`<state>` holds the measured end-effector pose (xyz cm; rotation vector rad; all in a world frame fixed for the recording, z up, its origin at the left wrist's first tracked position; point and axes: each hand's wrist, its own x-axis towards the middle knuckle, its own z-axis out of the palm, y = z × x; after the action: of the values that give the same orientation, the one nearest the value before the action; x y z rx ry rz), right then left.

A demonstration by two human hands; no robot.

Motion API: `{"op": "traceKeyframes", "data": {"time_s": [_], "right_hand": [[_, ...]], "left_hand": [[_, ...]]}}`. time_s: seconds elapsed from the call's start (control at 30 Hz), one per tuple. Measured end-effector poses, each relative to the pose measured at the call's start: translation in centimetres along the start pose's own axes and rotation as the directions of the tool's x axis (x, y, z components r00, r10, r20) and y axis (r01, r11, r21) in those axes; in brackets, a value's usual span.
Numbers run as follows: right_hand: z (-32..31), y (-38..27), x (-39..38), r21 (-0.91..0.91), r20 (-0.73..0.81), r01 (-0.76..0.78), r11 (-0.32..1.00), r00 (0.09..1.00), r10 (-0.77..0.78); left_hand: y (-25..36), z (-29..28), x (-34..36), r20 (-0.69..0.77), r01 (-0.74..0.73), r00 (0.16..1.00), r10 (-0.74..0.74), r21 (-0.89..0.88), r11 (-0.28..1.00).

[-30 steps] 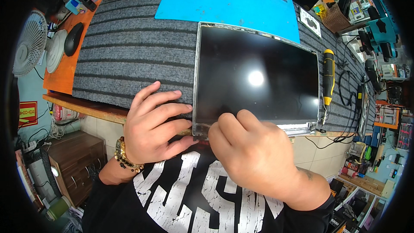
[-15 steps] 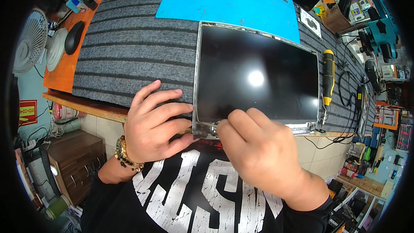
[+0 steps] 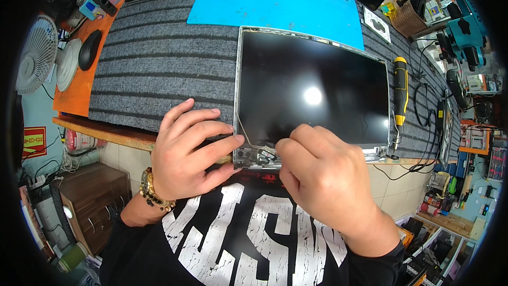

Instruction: The person removes small components and thin wires from a laptop screen hinge area by hand and with tweezers, then turns the screen assembly over on the workbench.

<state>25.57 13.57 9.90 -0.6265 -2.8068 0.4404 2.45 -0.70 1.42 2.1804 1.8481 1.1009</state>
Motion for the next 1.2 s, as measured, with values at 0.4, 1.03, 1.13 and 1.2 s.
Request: {"op": "traceKeyframes", "data": {"time_s": [0.4,1.03,1.13,1.2], "right_hand": [[0.7,1.0,-0.1,-0.159,-0.037,0.294,0.942,0.952,-0.303],[0.1,0.7,0.6,-0.189,0.042,0.367,0.911,0.93,-0.366],[-0.1,0.7,0.7,-0.197,0.082,0.379,0.904,0.925,-0.37],[-0.1,0.7,0.7,-0.195,0.068,0.382,0.904,0.924,-0.376]], "left_hand": [[0.6,-0.4,0.9,0.069,0.071,0.995,-0.07,-0.02,0.997],[0.6,-0.4,1.0,0.063,0.078,0.995,-0.077,-0.011,0.997],[0.6,-0.3,1.0,0.063,0.077,0.995,-0.077,-0.01,0.997],[0.6,-0.3,1.0,0.057,0.072,0.996,-0.071,-0.013,0.997]]}}
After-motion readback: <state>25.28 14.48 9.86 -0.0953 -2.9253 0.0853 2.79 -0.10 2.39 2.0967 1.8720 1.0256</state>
